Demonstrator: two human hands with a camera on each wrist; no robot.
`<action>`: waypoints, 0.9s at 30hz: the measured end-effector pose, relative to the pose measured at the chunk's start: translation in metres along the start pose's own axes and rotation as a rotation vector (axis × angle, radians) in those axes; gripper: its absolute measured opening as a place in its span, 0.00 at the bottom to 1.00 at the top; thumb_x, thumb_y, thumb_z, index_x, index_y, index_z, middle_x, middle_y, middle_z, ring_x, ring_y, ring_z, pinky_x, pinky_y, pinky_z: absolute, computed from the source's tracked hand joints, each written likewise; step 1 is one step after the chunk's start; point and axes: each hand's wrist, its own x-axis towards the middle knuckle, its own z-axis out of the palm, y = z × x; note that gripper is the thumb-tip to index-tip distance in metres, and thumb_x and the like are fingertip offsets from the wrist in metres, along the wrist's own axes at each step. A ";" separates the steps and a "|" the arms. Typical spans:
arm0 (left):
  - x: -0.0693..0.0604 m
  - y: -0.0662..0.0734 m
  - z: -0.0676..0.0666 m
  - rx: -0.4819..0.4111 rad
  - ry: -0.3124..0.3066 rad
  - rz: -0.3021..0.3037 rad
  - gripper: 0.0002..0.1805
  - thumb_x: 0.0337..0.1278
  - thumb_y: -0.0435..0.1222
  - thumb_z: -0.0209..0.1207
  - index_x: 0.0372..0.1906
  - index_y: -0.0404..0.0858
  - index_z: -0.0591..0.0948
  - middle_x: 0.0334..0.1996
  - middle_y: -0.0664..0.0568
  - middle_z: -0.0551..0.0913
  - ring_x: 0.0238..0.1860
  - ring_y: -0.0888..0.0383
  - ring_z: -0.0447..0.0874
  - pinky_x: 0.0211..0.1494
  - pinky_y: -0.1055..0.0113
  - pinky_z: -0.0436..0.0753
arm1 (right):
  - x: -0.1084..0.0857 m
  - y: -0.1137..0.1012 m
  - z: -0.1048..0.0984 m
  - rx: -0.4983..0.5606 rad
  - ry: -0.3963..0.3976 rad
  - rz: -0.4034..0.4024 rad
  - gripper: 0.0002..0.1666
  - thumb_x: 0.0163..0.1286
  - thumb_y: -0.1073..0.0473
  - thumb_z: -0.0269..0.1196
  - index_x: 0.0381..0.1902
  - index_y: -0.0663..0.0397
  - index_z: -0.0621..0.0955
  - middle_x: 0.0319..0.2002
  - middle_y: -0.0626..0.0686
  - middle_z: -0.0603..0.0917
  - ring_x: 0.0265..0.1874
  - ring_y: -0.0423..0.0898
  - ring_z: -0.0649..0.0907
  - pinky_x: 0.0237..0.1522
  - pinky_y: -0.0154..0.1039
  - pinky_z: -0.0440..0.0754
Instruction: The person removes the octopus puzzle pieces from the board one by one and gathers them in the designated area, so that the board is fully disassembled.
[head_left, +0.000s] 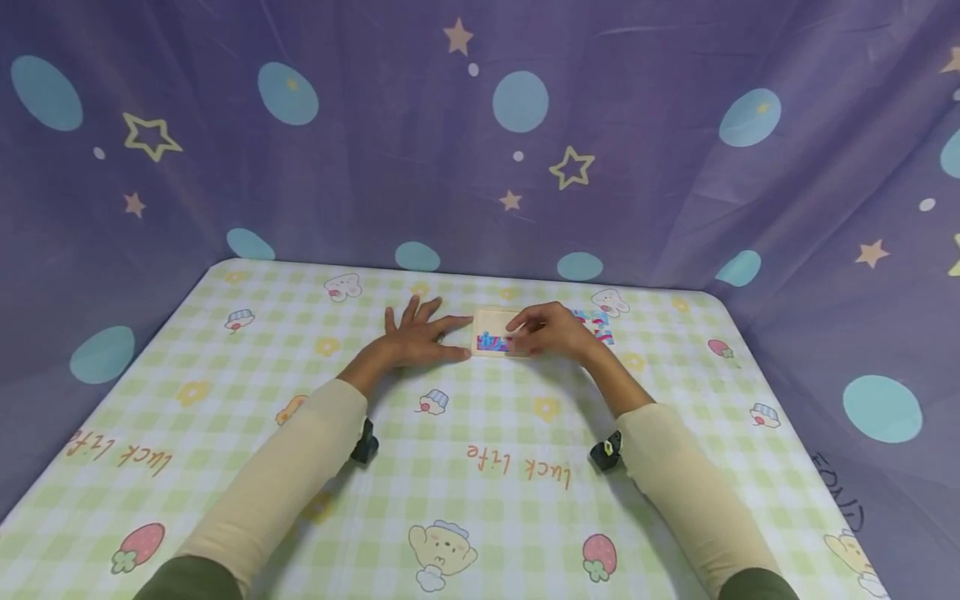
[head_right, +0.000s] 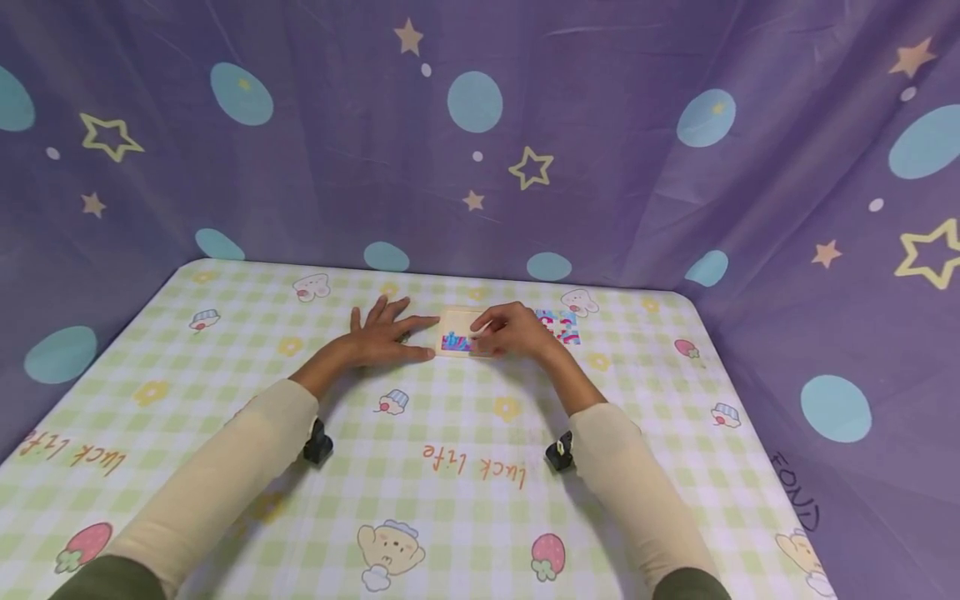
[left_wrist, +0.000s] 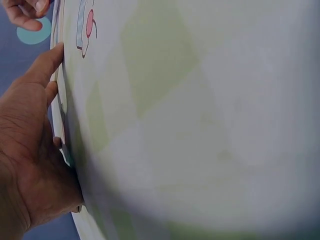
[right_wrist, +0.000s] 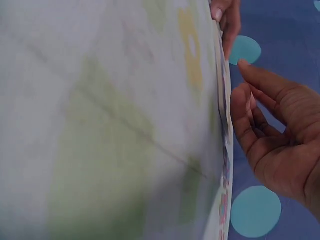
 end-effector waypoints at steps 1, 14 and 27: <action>0.000 0.001 -0.001 0.003 -0.001 -0.002 0.47 0.71 0.75 0.58 0.90 0.74 0.60 0.96 0.49 0.33 0.93 0.37 0.13 0.85 0.22 0.17 | 0.002 0.000 0.002 -0.009 -0.007 -0.004 0.18 0.70 0.68 0.78 0.55 0.68 0.91 0.32 0.49 0.90 0.27 0.39 0.86 0.35 0.34 0.89; 0.002 0.003 -0.007 0.067 -0.011 0.002 0.50 0.68 0.80 0.54 0.91 0.75 0.57 0.96 0.47 0.35 0.94 0.35 0.17 0.87 0.20 0.23 | 0.009 -0.002 0.008 -0.031 -0.112 0.036 0.18 0.76 0.66 0.74 0.61 0.67 0.89 0.33 0.48 0.90 0.25 0.40 0.79 0.33 0.34 0.79; -0.016 0.010 -0.007 0.129 0.083 0.048 0.46 0.71 0.77 0.54 0.90 0.72 0.62 0.95 0.41 0.45 0.94 0.29 0.29 0.88 0.20 0.34 | 0.010 -0.004 0.016 -0.041 -0.135 0.066 0.21 0.80 0.67 0.66 0.68 0.64 0.87 0.26 0.47 0.80 0.24 0.42 0.73 0.34 0.37 0.76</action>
